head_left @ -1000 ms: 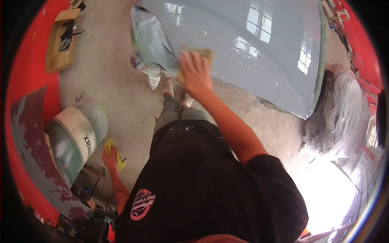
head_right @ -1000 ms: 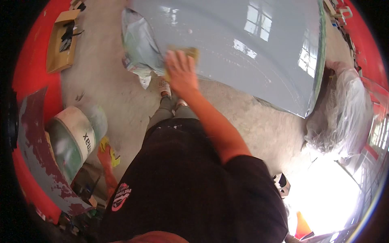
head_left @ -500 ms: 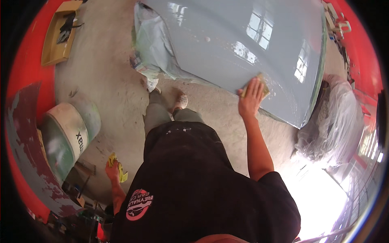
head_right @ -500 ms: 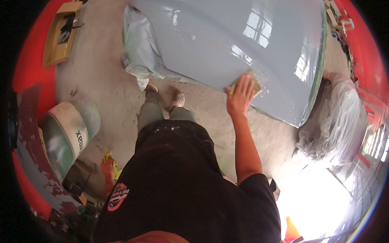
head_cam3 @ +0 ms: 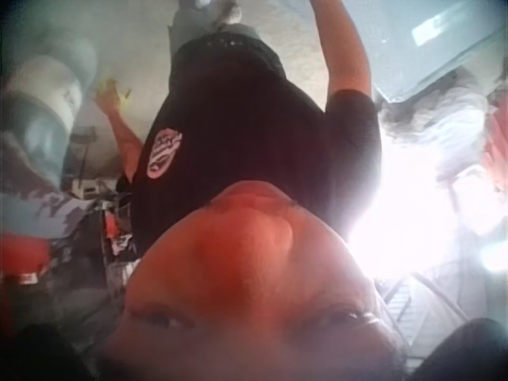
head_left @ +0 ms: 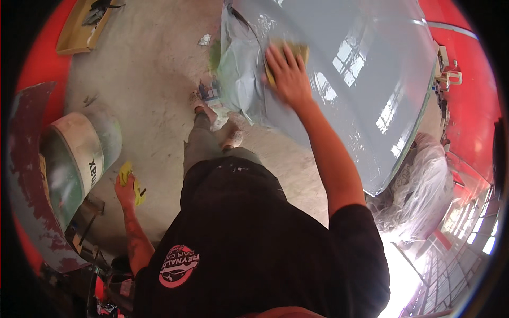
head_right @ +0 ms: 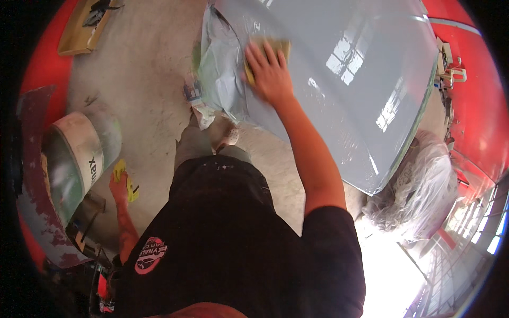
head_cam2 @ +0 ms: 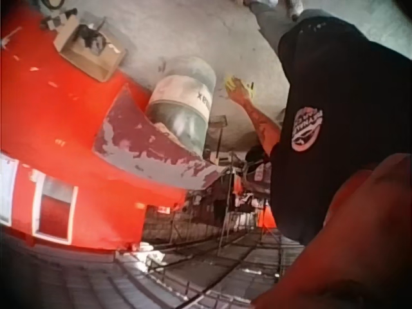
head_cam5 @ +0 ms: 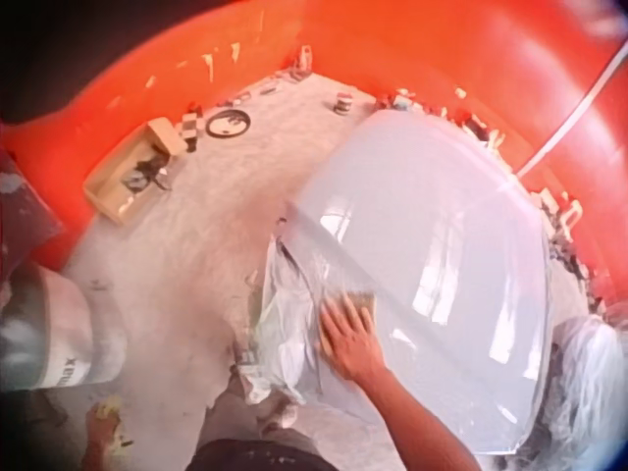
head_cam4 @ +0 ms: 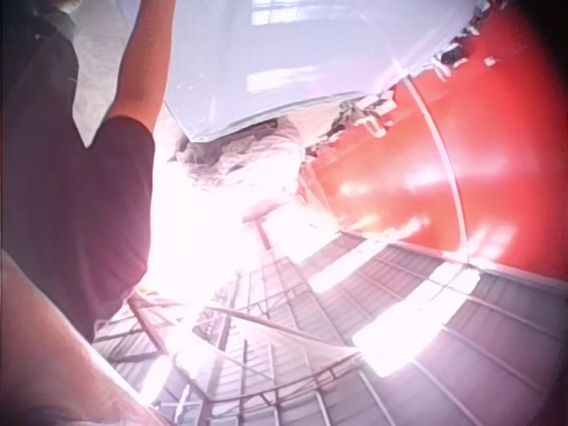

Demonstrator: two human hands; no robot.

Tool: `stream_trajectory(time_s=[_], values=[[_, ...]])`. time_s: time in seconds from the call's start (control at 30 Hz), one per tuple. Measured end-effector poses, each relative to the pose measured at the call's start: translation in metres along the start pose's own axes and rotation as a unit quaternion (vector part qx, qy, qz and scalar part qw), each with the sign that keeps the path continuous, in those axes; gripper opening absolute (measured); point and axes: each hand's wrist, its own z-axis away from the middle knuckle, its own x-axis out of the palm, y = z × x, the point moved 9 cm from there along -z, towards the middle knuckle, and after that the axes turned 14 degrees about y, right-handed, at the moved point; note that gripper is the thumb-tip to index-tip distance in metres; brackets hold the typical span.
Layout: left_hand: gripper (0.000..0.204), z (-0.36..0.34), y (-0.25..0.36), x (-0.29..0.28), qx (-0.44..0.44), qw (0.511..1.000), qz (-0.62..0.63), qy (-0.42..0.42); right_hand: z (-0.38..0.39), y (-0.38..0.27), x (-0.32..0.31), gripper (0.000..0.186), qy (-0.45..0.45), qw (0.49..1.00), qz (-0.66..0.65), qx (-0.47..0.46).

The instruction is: Wet sanding a car hood to smooth the finish during a paint or body repair process.

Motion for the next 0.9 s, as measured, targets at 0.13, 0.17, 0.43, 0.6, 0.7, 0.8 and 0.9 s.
stream_trajectory(time_s=[0.13,0.17,0.43,0.6,0.7,0.8,0.9], values=[[0.025,0.000,-0.036,-0.014,-0.052,0.998,-0.023,0.013,0.090,-0.002,-0.020,0.061,-0.085,0.996,-0.020,-0.005],[0.025,0.000,-0.046,-0.016,-0.059,0.998,-0.023,0.012,0.090,0.000,-0.025,0.061,-0.090,0.996,-0.029,-0.002],[0.028,-0.022,-0.010,0.013,-0.019,0.999,-0.030,-0.026,-0.089,0.029,0.015,0.053,-0.016,0.995,0.014,-0.093],[0.025,-0.057,0.025,0.023,0.008,0.997,-0.061,-0.055,-0.184,-0.007,0.038,0.053,-0.049,0.983,0.058,-0.166],[0.026,-0.063,0.021,0.018,-0.034,0.998,-0.003,-0.047,-0.192,-0.018,0.045,0.055,-0.130,0.968,0.112,-0.182],[0.027,-0.050,0.001,-0.016,-0.025,0.999,-0.010,0.043,-0.156,-0.001,0.036,0.059,-0.081,0.981,0.077,-0.158],[0.028,-0.036,-0.037,-0.021,-0.099,0.993,0.049,0.048,-0.148,0.001,0.030,0.054,-0.047,0.984,0.055,-0.160]])
